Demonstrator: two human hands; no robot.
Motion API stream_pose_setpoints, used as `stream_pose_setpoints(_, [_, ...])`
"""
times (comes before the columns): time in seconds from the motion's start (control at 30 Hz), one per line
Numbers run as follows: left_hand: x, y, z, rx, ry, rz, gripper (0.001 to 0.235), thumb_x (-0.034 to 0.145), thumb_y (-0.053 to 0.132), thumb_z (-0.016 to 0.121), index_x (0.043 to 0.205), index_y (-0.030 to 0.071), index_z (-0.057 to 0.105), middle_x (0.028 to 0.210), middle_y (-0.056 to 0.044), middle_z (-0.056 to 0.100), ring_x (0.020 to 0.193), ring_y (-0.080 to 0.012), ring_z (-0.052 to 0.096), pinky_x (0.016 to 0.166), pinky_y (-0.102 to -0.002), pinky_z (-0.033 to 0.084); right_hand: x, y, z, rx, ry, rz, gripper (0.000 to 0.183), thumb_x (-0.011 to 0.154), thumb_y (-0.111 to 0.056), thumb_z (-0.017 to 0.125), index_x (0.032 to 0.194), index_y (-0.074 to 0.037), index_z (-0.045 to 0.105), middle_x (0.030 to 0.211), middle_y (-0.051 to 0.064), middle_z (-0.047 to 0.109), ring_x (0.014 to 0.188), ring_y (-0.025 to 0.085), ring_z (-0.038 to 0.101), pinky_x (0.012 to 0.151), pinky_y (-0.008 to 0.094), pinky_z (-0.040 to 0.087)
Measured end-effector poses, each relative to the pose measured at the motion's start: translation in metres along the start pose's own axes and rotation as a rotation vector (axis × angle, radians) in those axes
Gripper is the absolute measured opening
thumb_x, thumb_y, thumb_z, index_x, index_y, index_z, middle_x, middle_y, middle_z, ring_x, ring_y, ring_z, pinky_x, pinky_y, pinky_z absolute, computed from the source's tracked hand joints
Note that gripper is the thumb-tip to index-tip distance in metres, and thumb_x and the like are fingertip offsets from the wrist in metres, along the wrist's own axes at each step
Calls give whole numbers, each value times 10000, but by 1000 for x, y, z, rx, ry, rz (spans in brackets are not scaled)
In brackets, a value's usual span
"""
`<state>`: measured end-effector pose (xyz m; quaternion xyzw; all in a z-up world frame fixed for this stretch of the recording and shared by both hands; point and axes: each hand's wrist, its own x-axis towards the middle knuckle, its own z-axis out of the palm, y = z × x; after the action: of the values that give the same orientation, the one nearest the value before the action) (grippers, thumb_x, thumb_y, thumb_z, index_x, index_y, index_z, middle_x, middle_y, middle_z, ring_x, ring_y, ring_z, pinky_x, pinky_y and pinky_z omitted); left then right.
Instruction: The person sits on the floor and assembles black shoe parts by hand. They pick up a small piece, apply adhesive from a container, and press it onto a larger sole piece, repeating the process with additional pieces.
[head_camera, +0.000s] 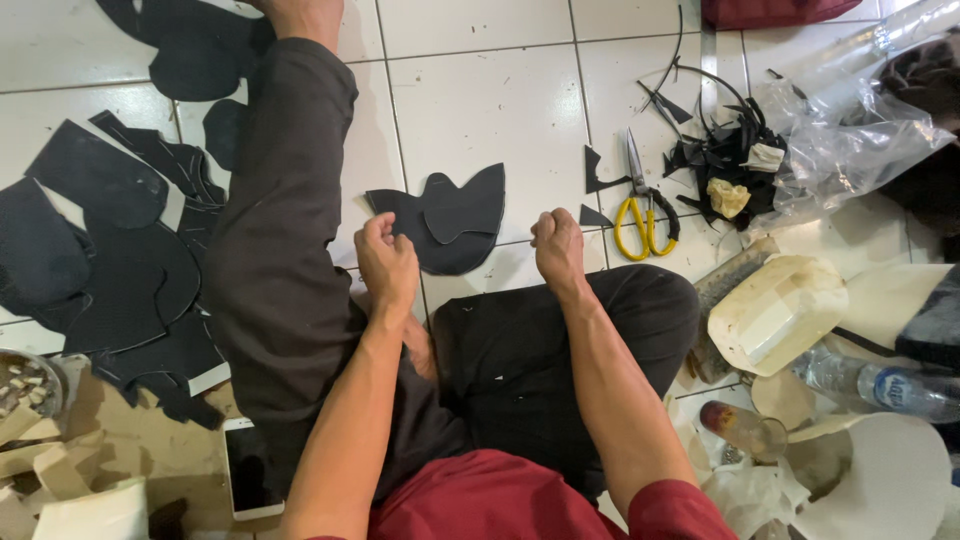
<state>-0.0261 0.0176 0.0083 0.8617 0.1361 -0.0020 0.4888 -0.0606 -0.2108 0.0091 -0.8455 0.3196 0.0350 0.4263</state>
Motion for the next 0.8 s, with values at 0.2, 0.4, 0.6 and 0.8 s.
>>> stream_pose_setpoints(0.2, [-4, 2, 1, 70, -94, -6, 297, 755, 74, 568, 1051, 75, 593, 960, -103, 562, 878, -241, 626, 787, -335, 506, -13, -6, -10, 67, -40, -14, 362, 983, -319, 336, 950, -5, 512, 924, 214, 607, 960, 402, 579, 832, 500, 445])
stream_pose_setpoints(0.4, [-6, -10, 13, 232, -151, 170, 211, 790, 128, 589, 1000, 125, 609, 900, -77, 595, 811, -261, 637, 749, -372, 504, -26, 6, -10, -65, -117, -37, 266, 947, -369, 452, 938, -124, 556, 806, 103, 656, 915, 329, 618, 823, 460, 476])
stream_pose_setpoints(0.6, [-32, 27, -2, 362, -244, 323, 165, 926, 135, 473, 1036, 134, 596, 933, -43, 561, 841, -228, 603, 731, -314, 484, -71, -24, -36, 8, -221, -94, 278, 970, -289, 362, 947, -96, 560, 780, 98, 678, 880, 314, 657, 815, 449, 492])
stream_pose_setpoints(0.8, [-91, 48, -13, -101, -653, 62, 517, 943, 341, 429, 1329, -1, 401, 1257, -301, 499, 1179, -440, 471, 998, -500, 370, -129, -58, -33, -96, -289, -605, 600, 843, -101, 469, 1415, -90, 287, 1342, 377, 336, 1054, 584, 475, 857, 614, 456])
